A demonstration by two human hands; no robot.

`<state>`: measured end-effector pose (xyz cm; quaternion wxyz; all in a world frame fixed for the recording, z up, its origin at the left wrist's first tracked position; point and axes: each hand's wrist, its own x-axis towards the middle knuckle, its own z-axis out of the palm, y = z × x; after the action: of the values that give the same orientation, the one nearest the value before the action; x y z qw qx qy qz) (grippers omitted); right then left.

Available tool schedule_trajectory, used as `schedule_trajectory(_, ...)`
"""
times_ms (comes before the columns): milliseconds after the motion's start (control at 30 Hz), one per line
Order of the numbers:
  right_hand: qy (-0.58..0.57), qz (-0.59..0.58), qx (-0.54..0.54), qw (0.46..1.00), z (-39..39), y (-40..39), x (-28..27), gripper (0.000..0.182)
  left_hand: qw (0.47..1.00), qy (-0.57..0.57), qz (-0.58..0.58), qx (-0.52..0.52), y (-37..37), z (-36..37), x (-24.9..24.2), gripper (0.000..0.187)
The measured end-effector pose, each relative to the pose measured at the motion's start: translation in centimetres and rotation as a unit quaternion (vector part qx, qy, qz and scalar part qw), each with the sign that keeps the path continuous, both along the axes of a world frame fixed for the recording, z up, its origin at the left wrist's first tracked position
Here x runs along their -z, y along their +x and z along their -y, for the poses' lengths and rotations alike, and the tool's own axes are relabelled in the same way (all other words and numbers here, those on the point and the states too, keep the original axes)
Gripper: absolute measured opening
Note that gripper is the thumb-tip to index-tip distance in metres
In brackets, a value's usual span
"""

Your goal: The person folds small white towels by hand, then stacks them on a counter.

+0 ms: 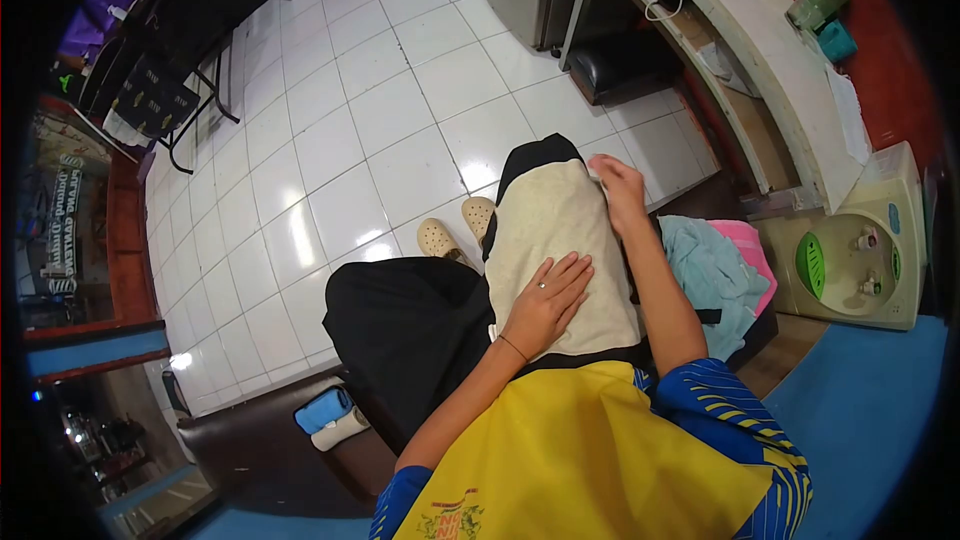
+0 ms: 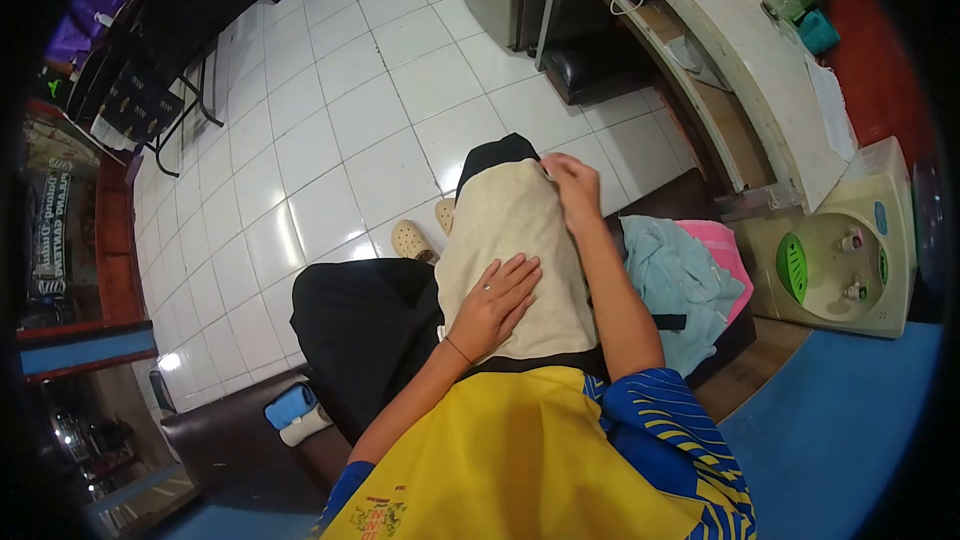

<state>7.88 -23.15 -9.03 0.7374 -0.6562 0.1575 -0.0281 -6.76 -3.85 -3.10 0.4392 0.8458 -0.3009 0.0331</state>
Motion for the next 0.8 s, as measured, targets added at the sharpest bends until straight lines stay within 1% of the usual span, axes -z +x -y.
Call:
schedule_trajectory(33,0.005,-0.018,0.01,1.0,1.2,0.4,0.3,0.025,1.0,0.001,0.0,0.002,-0.1,0.0,0.0,0.043)
schedule_trajectory(100,-0.067,-0.03,0.038,0.997,2.9,0.3,-0.4,0.024,1.0,0.001,-0.003,0.002,0.0,-0.1,0.1,0.043)
schedule_trajectory(133,-0.081,-0.052,0.052,0.994,3.5,0.1,-1.2,0.022,1.0,-0.001,-0.007,0.004,0.0,0.0,0.0,0.042)
schedule_trajectory(167,-0.083,-0.053,0.055,0.994,4.8,-0.1,-0.2,0.022,1.0,-0.004,-0.008,0.007,0.0,0.0,0.0,0.042)
schedule_trajectory(200,-0.121,-0.032,0.044,0.991,6.2,-0.2,0.9,0.022,1.0,0.0,-0.007,0.006,0.0,0.0,0.0,0.042)
schedule_trajectory(233,-0.159,-0.011,0.031,0.987,6.5,-0.3,0.5,0.023,1.0,0.003,-0.006,0.004,0.0,0.0,0.0,0.041)
schedule_trajectory(267,-0.192,0.035,0.077,0.978,6.3,-0.6,0.5,0.026,1.0,0.001,-0.006,0.005,0.0,0.0,0.0,0.041)
schedule_trajectory(300,-0.193,0.035,0.077,0.978,6.4,-0.8,0.2,0.026,1.0,0.003,-0.006,0.006,0.1,0.0,0.0,0.041)
schedule_trajectory(367,-0.21,0.063,-0.037,0.975,5.8,-1.3,-1.1,0.031,1.0,0.008,-0.009,0.006,0.1,-0.1,0.0,0.041)
schedule_trajectory(400,-0.209,0.061,-0.037,0.975,5.2,-1.6,-1.7,0.031,1.0,0.008,-0.012,0.006,0.0,-0.1,-0.1,0.041)
schedule_trajectory(467,-0.199,0.073,-0.175,0.962,2.9,-2.0,-3.3,0.032,1.0,0.007,-0.013,0.01,0.1,0.0,-0.2,0.041)
schedule_trajectory(533,-0.19,0.077,-0.218,0.954,0.9,-2.1,-3.2,0.032,1.0,0.012,-0.009,0.005,0.1,-0.1,-0.1,0.041)
schedule_trajectory(567,-0.208,0.07,-0.221,0.95,-0.1,-2.1,-3.4,0.027,1.0,0.014,-0.009,0.005,0.1,-0.1,0.0,0.041)
schedule_trajectory(600,-0.206,0.071,-0.22,0.951,-0.3,-1.8,-2.6,0.027,1.0,0.011,-0.009,0.004,0.0,-0.1,0.0,0.041)
schedule_trajectory(700,-0.185,0.097,-0.132,0.969,-0.8,-0.8,-0.9,0.019,1.0,0.002,-0.018,0.003,0.1,0.0,-0.1,0.04)
schedule_trajectory(767,-0.098,0.047,-0.028,0.994,-0.5,-0.3,-0.4,0.02,1.0,-0.005,-0.028,0.003,0.0,-0.1,-0.2,0.04)
schedule_trajectory(800,-0.03,0.015,0.01,0.999,0.1,0.1,-0.3,0.021,1.0,-0.007,-0.028,0.003,0.1,-0.1,-0.2,0.04)
